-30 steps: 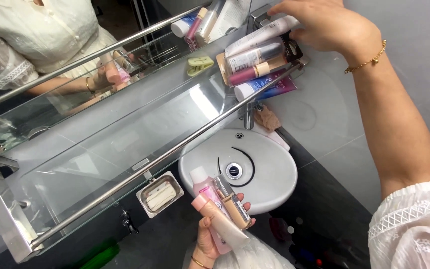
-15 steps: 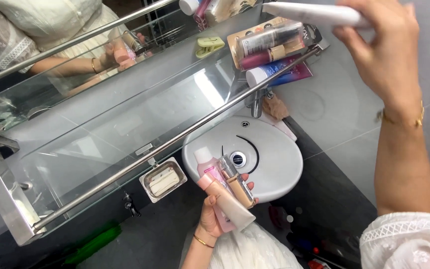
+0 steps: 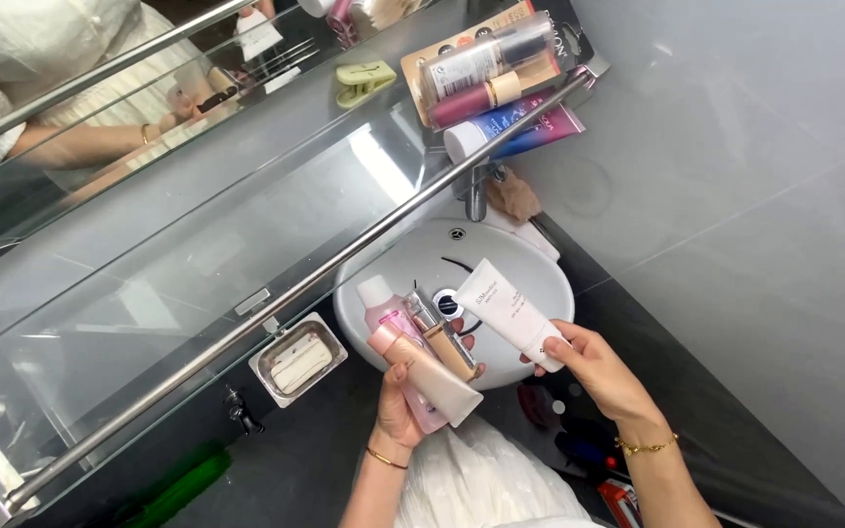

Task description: Organizing various cosmetic products and accessories from the floor and sink onto a bathroom shelf.

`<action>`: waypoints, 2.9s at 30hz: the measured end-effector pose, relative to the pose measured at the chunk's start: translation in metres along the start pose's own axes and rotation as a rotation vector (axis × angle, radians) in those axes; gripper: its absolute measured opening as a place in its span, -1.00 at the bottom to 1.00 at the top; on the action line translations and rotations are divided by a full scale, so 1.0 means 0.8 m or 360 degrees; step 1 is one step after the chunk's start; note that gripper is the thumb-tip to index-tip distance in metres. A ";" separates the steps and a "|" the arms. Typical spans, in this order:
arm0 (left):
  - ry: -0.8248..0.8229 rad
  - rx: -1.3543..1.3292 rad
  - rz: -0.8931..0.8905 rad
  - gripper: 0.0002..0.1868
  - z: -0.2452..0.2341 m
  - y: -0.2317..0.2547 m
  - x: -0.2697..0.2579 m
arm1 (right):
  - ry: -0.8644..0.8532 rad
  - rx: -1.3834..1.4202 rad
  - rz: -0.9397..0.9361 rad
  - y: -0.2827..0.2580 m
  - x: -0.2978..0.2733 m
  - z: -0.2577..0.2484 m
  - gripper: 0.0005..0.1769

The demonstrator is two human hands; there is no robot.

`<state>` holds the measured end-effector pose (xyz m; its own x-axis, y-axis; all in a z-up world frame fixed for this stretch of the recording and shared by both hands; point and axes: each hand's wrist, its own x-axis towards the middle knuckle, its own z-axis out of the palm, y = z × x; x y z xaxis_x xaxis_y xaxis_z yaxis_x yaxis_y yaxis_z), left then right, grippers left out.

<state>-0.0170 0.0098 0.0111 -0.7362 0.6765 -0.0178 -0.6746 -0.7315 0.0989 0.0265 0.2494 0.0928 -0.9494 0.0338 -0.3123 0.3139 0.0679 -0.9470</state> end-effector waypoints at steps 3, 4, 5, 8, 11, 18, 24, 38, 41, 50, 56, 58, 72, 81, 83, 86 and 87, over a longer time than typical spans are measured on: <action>0.0114 0.0008 -0.0041 -0.11 0.010 -0.007 -0.006 | -0.0003 -0.0054 -0.0146 -0.028 -0.002 -0.003 -0.60; 0.0101 0.0020 0.0029 -0.14 0.020 -0.009 -0.007 | -0.0055 -0.0036 -0.0267 -0.041 0.001 -0.004 -0.55; 0.0097 0.0027 0.0037 -0.14 0.033 -0.013 -0.010 | -0.0061 -0.0036 -0.0276 -0.052 0.002 -0.008 -0.55; 0.0195 -0.0085 -0.0068 -0.25 0.065 -0.031 -0.027 | -0.0134 -0.0107 -0.0460 -0.075 0.007 -0.012 -0.51; 0.0270 -0.0135 -0.0115 -0.32 0.084 -0.041 -0.040 | -0.0313 0.0132 -0.0568 -0.077 0.014 -0.005 -0.36; 0.0166 0.0002 -0.0051 -0.18 0.085 -0.026 -0.030 | -0.0354 0.0486 -0.0247 -0.035 0.007 0.005 -0.34; 0.0367 0.0216 0.0069 -0.22 0.047 -0.008 -0.008 | 0.0044 0.0245 0.0073 0.010 0.026 0.001 -0.49; 0.1109 0.0225 0.0124 -0.35 0.041 0.008 0.048 | -0.0169 -0.0723 0.0287 0.080 0.179 0.003 -0.54; 0.1179 0.0180 0.0191 -0.36 0.033 0.007 0.045 | -0.0255 -0.0800 0.0279 0.076 0.190 -0.007 -0.56; 0.1256 0.0320 0.0127 -0.31 -0.015 -0.004 0.079 | -0.0369 -0.1111 0.0339 0.100 0.224 -0.014 -0.54; 0.1299 0.0830 0.0316 -0.15 -0.055 -0.026 0.141 | 0.0033 -0.1276 -0.0117 -0.020 0.202 -0.012 -0.56; 0.1283 0.1198 0.0352 -0.07 -0.090 -0.026 0.159 | 0.0280 -0.0856 -0.0423 -0.059 0.207 -0.013 -0.54; 0.1122 0.1577 0.0422 -0.01 -0.042 -0.007 0.195 | 0.0219 -0.0105 -0.0563 -0.044 0.260 -0.018 -0.69; 0.0928 0.0948 0.0417 -0.28 -0.081 -0.028 0.261 | 0.0330 -0.0120 -0.0577 -0.052 0.265 -0.015 -0.68; 0.0943 0.0916 0.0417 -0.26 -0.078 -0.032 0.267 | 0.0332 -0.0116 -0.0567 -0.054 0.255 -0.009 -0.67; 0.1042 0.0889 0.0398 -0.15 -0.044 -0.034 0.261 | 0.0405 -0.0123 -0.0609 -0.035 0.238 0.001 -0.69; 0.1093 0.0856 0.0407 -0.12 -0.048 -0.031 0.264 | 0.0454 -0.0372 -0.0465 -0.013 0.235 0.003 -0.67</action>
<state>-0.1574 0.1676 -0.0334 -0.8463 0.1739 -0.5035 -0.4971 -0.5976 0.6291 -0.1553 0.2528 0.0436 -0.9677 0.2503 0.0290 0.0591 0.3371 -0.9396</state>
